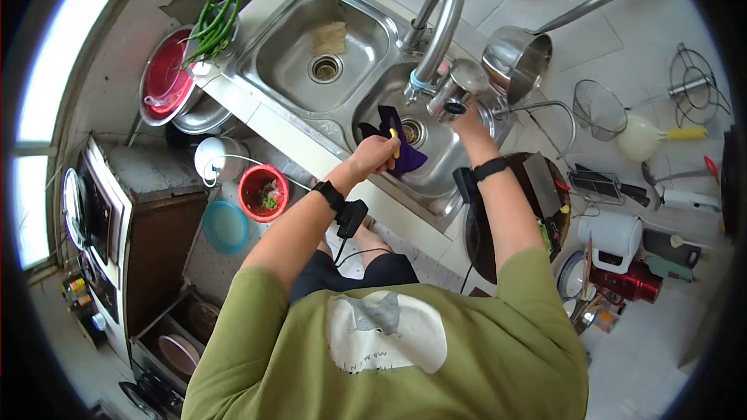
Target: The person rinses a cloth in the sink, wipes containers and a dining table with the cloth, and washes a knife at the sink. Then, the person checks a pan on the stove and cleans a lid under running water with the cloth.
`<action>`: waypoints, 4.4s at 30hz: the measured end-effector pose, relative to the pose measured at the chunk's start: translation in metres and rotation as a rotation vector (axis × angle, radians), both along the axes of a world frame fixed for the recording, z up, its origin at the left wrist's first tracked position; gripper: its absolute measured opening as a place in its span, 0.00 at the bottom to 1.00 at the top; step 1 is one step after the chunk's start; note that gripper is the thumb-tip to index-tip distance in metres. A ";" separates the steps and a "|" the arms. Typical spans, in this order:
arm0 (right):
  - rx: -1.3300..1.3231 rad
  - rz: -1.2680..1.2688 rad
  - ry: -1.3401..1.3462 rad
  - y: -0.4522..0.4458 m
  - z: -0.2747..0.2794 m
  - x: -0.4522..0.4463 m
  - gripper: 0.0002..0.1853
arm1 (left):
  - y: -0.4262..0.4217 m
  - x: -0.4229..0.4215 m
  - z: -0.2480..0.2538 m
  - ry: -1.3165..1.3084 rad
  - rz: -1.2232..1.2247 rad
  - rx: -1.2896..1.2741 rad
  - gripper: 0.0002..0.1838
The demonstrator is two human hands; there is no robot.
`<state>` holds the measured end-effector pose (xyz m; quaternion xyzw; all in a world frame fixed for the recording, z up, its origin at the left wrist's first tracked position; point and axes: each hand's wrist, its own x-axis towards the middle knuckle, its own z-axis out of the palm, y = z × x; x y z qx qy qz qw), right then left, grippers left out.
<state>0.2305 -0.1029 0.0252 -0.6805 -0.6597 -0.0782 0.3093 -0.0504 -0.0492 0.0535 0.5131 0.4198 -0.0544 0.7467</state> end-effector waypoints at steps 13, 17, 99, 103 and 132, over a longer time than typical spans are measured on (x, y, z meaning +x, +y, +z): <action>-0.398 -0.334 -0.638 0.119 0.061 0.003 0.35 | 0.053 0.029 -0.054 0.132 -0.382 0.335 0.24; -0.363 -0.310 -0.627 0.126 0.056 0.009 0.33 | 0.059 0.059 -0.073 -0.015 0.012 -0.124 0.26; -0.647 -0.492 0.747 -0.026 -0.010 -0.146 0.18 | 0.029 0.053 -0.094 -0.202 0.311 -0.482 0.14; -0.757 -0.722 0.966 -0.015 -0.091 -0.127 0.27 | 0.042 0.033 -0.050 -0.111 0.434 -0.222 0.15; -0.391 -0.347 1.443 -0.020 0.034 -0.180 0.07 | 0.050 0.059 -0.061 -0.296 0.314 -0.671 0.14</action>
